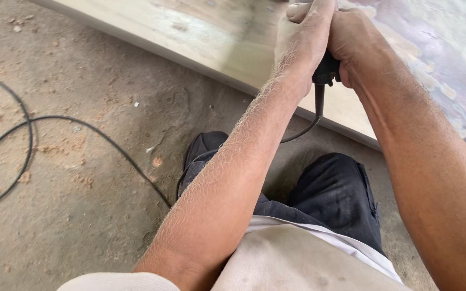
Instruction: The person uses an electric sander to smooth the surface of a large wooden slab. They move the sander back and forth along the length of the slab, gradually removing the old finish and revealing the lighter wood underneath.
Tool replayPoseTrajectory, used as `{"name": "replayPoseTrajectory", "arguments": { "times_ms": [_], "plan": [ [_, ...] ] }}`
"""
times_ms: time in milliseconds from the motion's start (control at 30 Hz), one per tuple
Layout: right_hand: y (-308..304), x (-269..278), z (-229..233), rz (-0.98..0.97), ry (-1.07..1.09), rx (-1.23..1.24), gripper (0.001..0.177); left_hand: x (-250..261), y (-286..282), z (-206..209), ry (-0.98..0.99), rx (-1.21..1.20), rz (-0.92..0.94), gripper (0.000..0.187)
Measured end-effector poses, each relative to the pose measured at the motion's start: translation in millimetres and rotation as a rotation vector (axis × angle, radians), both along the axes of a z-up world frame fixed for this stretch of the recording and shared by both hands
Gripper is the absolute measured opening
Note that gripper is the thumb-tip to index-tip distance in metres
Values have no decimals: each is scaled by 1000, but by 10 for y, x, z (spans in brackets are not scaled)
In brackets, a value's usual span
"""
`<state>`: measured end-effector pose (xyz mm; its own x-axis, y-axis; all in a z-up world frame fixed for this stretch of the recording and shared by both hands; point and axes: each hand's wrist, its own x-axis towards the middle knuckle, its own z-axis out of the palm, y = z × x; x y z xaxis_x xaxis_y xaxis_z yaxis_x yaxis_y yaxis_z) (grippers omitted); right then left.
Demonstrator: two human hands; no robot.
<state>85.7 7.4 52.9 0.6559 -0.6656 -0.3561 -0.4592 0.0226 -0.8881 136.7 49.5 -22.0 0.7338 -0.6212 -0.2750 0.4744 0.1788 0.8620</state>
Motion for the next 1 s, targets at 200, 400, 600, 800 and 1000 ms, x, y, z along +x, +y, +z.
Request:
{"name": "replayPoseTrajectory", "arguments": {
  "times_ms": [200, 400, 600, 800, 1000],
  "plan": [
    [297, 297, 92, 46, -1, 54, 35, 202, 373, 101, -109, -65, 76, 68],
    [410, 563, -67, 254, 48, -20, 38, 385, 687, 64, 63, -11, 227, 27],
    [-62, 335, -77, 80, -36, -29, 25, 323, 62, 55, -112, -47, 107, 57],
    [-440, 29, -48, -242, 136, -104, 38, 132, -494, 138, -37, 16, -137, 62],
    [-267, 79, 6, -93, -7, -40, 35, 159, -324, 116, -90, 131, -26, 66]
  ]
}}
